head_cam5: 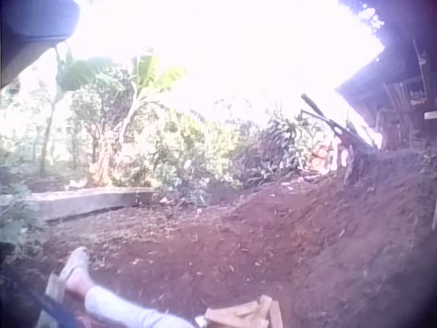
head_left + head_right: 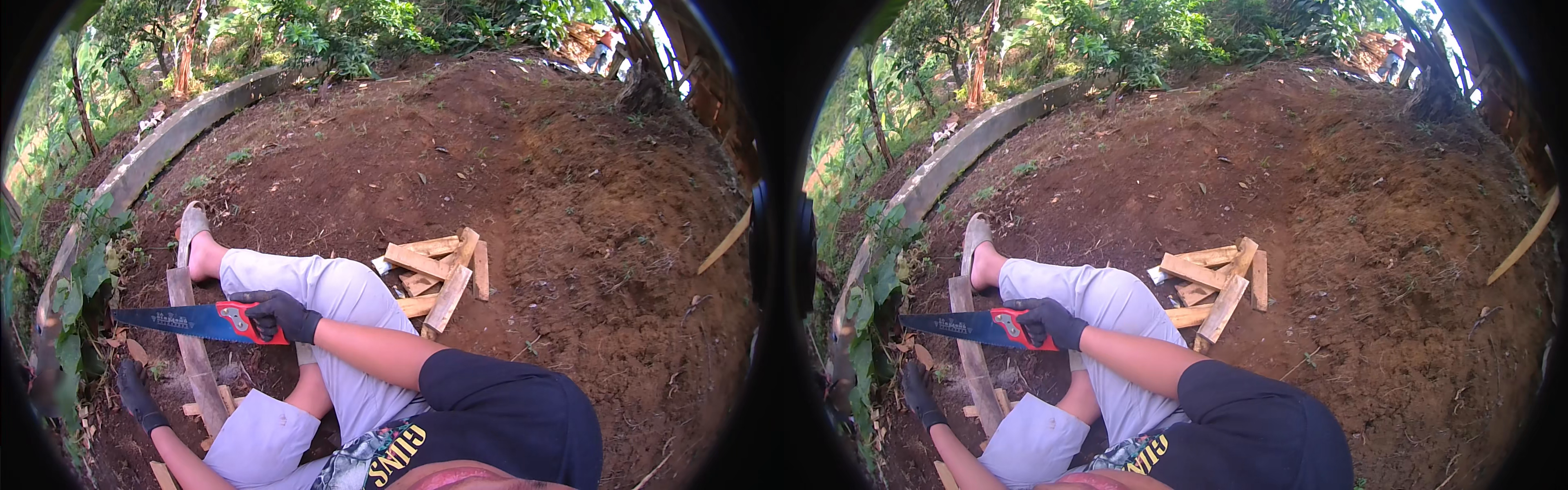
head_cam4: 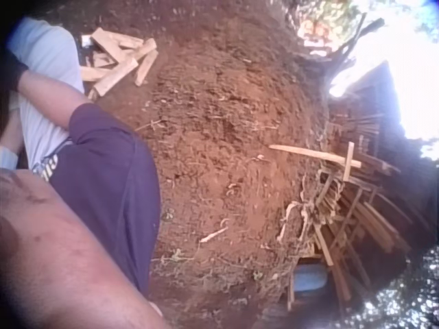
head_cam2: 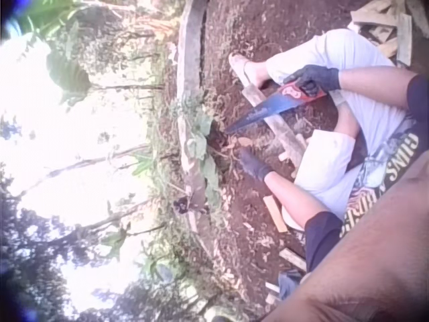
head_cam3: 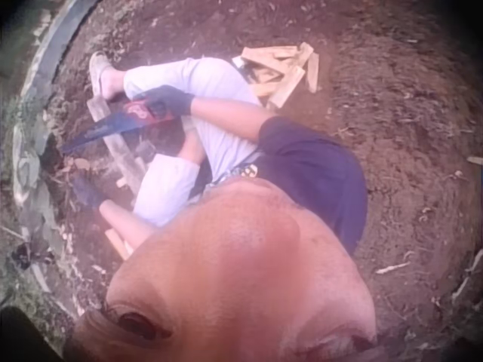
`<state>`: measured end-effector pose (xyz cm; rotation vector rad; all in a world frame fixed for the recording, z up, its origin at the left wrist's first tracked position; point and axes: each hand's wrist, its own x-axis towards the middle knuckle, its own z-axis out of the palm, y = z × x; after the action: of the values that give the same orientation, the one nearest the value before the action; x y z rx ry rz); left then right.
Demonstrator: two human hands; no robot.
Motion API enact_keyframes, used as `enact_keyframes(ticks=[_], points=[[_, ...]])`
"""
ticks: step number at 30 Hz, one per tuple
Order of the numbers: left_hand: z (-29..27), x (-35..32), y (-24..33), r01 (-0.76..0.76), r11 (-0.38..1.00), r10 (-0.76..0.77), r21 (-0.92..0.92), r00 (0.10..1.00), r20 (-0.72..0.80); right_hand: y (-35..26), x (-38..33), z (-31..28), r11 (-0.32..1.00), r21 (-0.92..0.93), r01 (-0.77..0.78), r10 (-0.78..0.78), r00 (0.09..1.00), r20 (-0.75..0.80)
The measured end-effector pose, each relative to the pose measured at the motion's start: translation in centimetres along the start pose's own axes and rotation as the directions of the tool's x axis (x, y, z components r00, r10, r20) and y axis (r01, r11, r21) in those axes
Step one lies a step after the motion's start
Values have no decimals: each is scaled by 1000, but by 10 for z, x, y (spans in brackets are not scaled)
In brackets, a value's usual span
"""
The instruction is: The person sits cross-legged on the ground and uses a hand saw to cut a piece of wood that is held in place by their foot. They repeatedly saw back and forth through the wood, creating sawdust, while another person works nearby.
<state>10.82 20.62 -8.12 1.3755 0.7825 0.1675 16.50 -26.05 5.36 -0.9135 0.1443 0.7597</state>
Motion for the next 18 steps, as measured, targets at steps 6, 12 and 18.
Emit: enact_keyframes(ticks=[6,12,18], points=[[5,-11,11,-8,1000,8,19,1000,-2,-1,-1,2,999,24,-22,23,1000,-4],[5,-12,15,23,998,-23,65,1000,-2,-5,-4,9,999,26,-24,24,1000,-12],[3,-14,13,39,998,-39,43,999,-2,-3,-5,12,1000,14,-15,15,999,-42]])
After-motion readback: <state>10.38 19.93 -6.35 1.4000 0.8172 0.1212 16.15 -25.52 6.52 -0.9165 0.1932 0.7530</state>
